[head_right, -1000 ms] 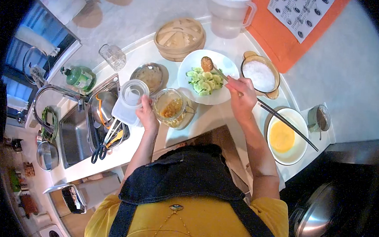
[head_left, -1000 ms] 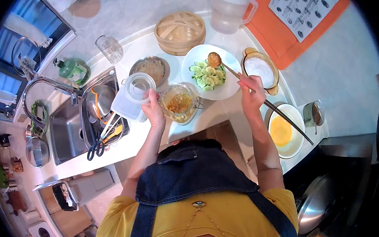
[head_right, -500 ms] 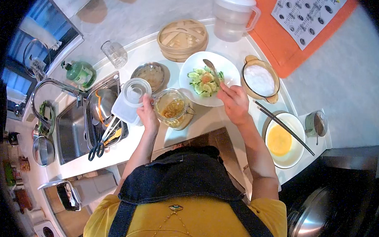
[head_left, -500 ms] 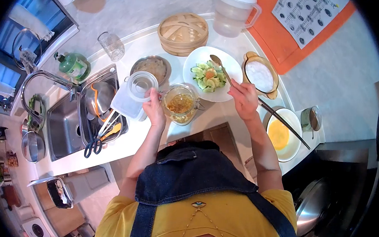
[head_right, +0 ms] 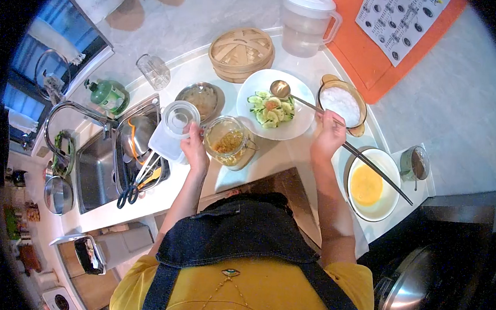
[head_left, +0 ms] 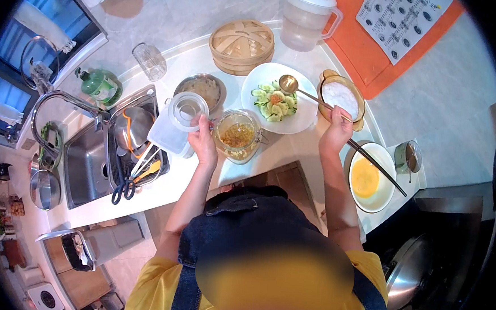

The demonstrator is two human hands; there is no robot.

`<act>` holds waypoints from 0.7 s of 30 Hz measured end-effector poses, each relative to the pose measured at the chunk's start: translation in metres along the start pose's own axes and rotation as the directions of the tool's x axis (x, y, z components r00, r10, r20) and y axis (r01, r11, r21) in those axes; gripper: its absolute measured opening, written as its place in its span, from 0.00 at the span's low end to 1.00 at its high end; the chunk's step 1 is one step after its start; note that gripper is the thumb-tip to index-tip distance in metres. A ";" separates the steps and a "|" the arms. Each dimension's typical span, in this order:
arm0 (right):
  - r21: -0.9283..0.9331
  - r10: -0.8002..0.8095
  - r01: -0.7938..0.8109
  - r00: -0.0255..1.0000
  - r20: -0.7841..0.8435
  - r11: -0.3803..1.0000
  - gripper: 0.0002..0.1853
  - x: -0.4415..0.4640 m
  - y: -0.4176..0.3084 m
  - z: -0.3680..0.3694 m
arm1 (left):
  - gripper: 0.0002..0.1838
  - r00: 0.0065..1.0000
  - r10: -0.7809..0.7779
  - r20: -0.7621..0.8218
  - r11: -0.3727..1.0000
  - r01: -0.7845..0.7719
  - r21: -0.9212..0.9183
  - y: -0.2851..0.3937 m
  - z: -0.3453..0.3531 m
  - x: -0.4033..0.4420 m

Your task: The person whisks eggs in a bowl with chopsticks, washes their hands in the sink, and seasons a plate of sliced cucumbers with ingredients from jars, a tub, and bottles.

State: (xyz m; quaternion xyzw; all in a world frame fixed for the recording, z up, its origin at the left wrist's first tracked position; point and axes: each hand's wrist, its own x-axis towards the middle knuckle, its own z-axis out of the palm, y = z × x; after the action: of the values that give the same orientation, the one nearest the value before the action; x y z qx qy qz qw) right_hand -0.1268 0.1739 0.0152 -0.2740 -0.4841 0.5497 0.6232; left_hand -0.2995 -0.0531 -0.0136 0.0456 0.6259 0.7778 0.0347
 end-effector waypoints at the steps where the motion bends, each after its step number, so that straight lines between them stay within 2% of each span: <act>1: 0.110 0.178 -0.166 0.977 -0.113 0.980 0.05 0.004 0.008 -0.003 | 0.17 0.999 -0.033 0.030 0.999 0.032 0.037 -0.002 -0.003 0.002; 2: 0.112 0.180 -0.167 0.977 -0.113 0.980 0.05 0.004 0.016 -0.007 | 0.18 0.996 -0.067 0.059 0.995 0.062 0.076 -0.005 -0.006 0.003; 3: 0.070 0.109 -0.102 0.989 -0.104 0.992 0.04 0.003 0.020 -0.007 | 0.18 0.996 -0.065 0.059 0.995 0.060 0.078 0.003 -0.004 0.000; 4: 0.030 0.037 -0.034 0.995 -0.091 0.999 0.03 0.003 0.023 -0.009 | 0.21 0.995 -0.014 0.094 1.000 0.017 -0.025 0.011 0.001 -0.004; 5: 0.035 0.037 -0.034 0.995 -0.091 0.999 0.03 0.001 0.025 -0.013 | 0.24 0.992 0.041 0.123 0.991 -0.025 -0.130 0.017 0.003 -0.005; 6: -0.204 -0.166 0.195 0.975 0.148 0.959 0.04 -0.003 0.025 -0.019 | 0.24 0.992 0.045 0.122 0.991 -0.030 -0.127 0.017 -0.001 -0.002; 7: -0.365 -0.289 0.448 0.863 0.414 0.816 0.05 -0.005 0.027 -0.024 | 0.26 0.964 0.066 0.259 0.996 -0.047 -0.077 0.015 -0.010 0.003; 8: -0.361 -0.286 0.445 0.863 0.416 0.819 0.05 -0.002 0.033 -0.029 | 0.29 0.917 0.076 0.392 0.997 -0.071 -0.028 0.013 -0.020 0.010; 9: -0.322 -0.361 0.660 0.681 0.637 0.678 0.07 0.002 0.038 -0.032 | 0.32 0.853 0.076 0.516 0.995 -0.099 0.018 0.017 -0.027 0.013; 10: -0.218 -0.375 0.832 0.444 0.814 0.511 0.10 0.005 0.043 -0.035 | 0.32 0.856 0.075 0.512 0.995 -0.101 0.023 0.020 -0.033 0.016; 12: -0.196 -0.328 0.809 0.429 0.841 0.554 0.13 0.004 0.046 -0.040 | 0.36 0.633 0.188 0.751 0.888 -0.437 0.146 0.031 -0.035 0.026; 13: -0.195 -0.289 0.818 0.398 0.871 0.541 0.13 0.004 0.042 -0.040 | 0.40 0.529 0.241 0.814 0.841 -0.533 0.098 0.040 -0.031 0.031; 14: -0.193 -0.248 0.827 0.367 0.897 0.528 0.13 0.004 0.039 -0.041 | 0.40 0.532 0.240 0.812 0.840 -0.534 0.101 0.046 -0.029 0.033; 16: -0.191 -0.209 0.839 0.336 0.918 0.509 0.14 0.007 0.040 -0.048 | 0.41 0.387 0.108 0.916 0.807 -0.572 0.146 0.055 -0.027 0.035; 17: -0.190 -0.167 0.852 0.305 0.937 0.488 0.14 0.007 0.041 -0.052 | 0.41 0.388 0.107 0.915 0.807 -0.572 0.148 0.060 -0.025 0.034; 19: -0.210 -0.176 0.863 0.321 0.931 0.459 0.15 0.002 0.027 -0.050 | 0.42 0.304 0.070 0.950 0.749 -0.645 0.151 0.071 -0.022 0.030; 20: -0.231 -0.187 0.874 0.336 0.923 0.428 0.16 -0.002 0.019 -0.049 | 0.42 0.304 0.069 0.950 0.748 -0.646 0.152 0.079 -0.021 0.030; 21: -0.230 -0.189 0.873 0.336 0.923 0.429 0.16 -0.009 0.009 -0.045 | 0.38 0.258 0.074 0.963 0.699 -0.703 0.135 0.091 -0.021 0.031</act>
State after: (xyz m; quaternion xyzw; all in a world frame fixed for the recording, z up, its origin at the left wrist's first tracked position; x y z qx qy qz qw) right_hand -0.0895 0.1757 -0.0127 -0.0163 -0.9381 0.1002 0.3312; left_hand -0.3320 -0.0896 0.0713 0.6353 0.6545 0.3804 0.1525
